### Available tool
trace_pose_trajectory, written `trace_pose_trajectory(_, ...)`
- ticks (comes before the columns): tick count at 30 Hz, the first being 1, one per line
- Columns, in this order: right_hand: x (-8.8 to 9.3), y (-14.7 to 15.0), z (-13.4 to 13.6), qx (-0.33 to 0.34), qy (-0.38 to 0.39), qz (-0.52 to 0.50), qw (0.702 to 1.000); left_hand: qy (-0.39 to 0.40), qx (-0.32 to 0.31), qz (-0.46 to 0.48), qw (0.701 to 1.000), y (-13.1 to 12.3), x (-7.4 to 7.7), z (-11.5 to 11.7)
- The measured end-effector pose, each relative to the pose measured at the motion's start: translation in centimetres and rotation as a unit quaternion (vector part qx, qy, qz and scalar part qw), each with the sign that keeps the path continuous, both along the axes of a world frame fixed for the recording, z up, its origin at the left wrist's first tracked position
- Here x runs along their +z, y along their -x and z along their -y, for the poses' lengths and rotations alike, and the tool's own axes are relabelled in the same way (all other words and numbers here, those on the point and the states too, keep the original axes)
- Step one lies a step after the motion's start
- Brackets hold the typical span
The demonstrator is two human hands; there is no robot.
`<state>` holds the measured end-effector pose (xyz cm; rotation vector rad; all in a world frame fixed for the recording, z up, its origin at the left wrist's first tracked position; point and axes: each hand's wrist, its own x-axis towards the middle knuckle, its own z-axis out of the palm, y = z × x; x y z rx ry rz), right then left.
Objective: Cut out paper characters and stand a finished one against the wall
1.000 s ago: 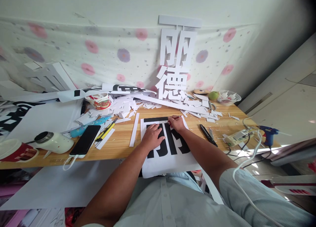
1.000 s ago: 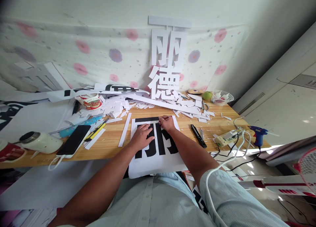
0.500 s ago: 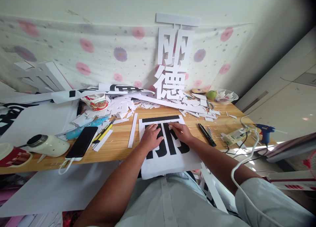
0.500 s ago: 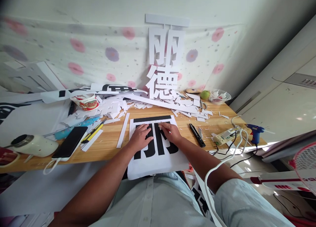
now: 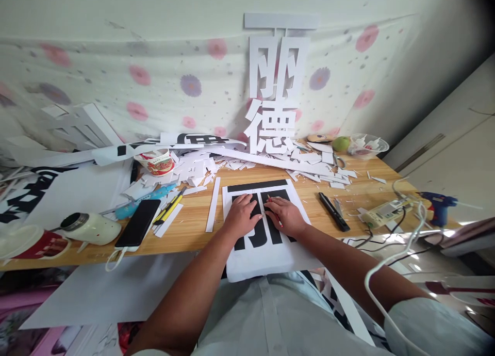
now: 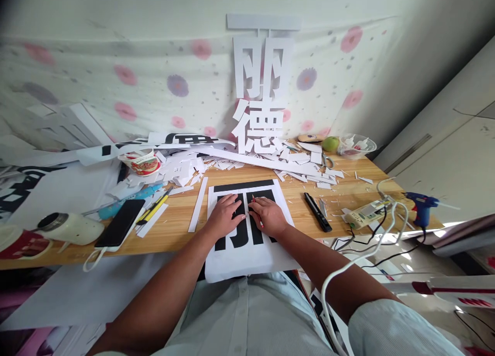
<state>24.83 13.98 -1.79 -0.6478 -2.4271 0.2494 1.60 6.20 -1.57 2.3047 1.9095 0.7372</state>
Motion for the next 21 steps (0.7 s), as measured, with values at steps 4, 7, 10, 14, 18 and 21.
trace_pose_trajectory(4,0.2,-0.1,0.1,0.006,0.002,0.004,1.0,0.001,-0.006,-0.004,1.0,0.1,0.0,0.0)
trace_pose_trajectory(7,0.2,-0.1,0.1,0.007,0.005,0.003,1.0,0.0,-0.01,-0.004,1.0,0.0,0.0,0.6)
trace_pose_trajectory(10,0.2,-0.1,0.1,0.01,0.006,-0.001,1.0,0.0,-0.016,0.008,1.0,0.1,-0.1,1.8)
trace_pose_trajectory(14,0.1,-0.2,0.2,0.006,0.008,-0.004,1.0,-0.02,0.005,0.034,0.999,1.8,0.4,3.9)
trace_pose_trajectory(18,0.0,-0.2,0.1,0.012,0.015,-0.009,1.0,-0.033,0.15,-0.001,0.988,6.0,1.7,5.8)
trace_pose_trajectory(21,-0.2,-0.2,0.2,0.012,0.013,-0.011,1.0,-0.004,0.246,-0.051,0.968,8.9,2.7,6.6)
